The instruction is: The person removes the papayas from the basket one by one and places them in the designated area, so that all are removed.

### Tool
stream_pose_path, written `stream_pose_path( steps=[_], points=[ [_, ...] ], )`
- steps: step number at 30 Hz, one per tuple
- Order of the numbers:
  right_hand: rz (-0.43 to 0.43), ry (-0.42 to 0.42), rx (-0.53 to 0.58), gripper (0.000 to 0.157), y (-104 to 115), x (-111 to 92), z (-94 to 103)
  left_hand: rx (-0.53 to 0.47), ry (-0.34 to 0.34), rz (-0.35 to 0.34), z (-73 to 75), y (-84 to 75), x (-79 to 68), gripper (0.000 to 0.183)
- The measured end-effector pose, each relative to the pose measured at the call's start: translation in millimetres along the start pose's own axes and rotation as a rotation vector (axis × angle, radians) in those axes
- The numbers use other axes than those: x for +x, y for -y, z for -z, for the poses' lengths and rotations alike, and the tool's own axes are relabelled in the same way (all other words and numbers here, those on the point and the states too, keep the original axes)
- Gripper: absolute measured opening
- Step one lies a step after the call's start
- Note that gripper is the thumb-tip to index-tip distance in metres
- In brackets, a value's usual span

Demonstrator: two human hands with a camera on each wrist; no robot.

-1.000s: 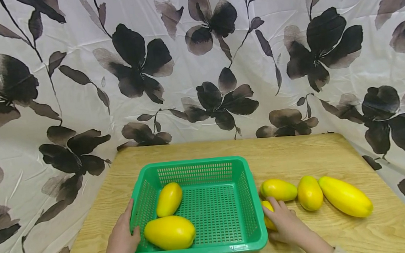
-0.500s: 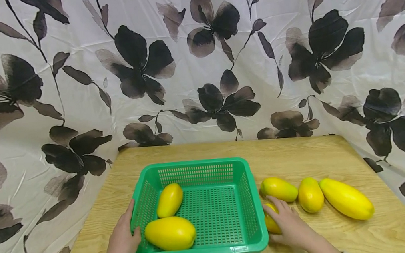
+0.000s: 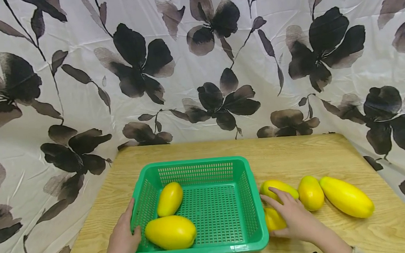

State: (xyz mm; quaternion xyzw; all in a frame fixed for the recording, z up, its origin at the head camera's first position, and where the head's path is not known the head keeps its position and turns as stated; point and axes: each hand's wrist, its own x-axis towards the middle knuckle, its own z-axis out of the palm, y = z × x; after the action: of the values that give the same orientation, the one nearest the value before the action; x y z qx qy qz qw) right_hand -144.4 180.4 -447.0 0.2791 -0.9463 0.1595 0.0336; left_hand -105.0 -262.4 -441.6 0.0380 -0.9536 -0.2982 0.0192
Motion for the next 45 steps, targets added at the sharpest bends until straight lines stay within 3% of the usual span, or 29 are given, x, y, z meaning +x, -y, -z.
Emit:
stream_pose_path(
  steps=[9,19,25,45],
  points=[
    [0.077,-0.086,-0.036,0.095,2.6,10.9,23.3,0.0,0.001,-0.001,1.8,-1.6,0.8,0.075],
    [0.14,-0.126,-0.07,0.093,8.3,25.9,40.8,-0.006,-0.003,-0.01,0.7,-0.2,1.9,0.076],
    [0.153,-0.089,-0.057,0.094,17.5,37.4,46.4,-0.011,0.002,-0.002,0.0,0.8,2.2,0.076],
    [0.312,-0.025,-0.088,0.089,62.4,85.8,51.0,-0.008,0.005,0.002,-2.0,2.0,1.6,0.077]
  ],
)
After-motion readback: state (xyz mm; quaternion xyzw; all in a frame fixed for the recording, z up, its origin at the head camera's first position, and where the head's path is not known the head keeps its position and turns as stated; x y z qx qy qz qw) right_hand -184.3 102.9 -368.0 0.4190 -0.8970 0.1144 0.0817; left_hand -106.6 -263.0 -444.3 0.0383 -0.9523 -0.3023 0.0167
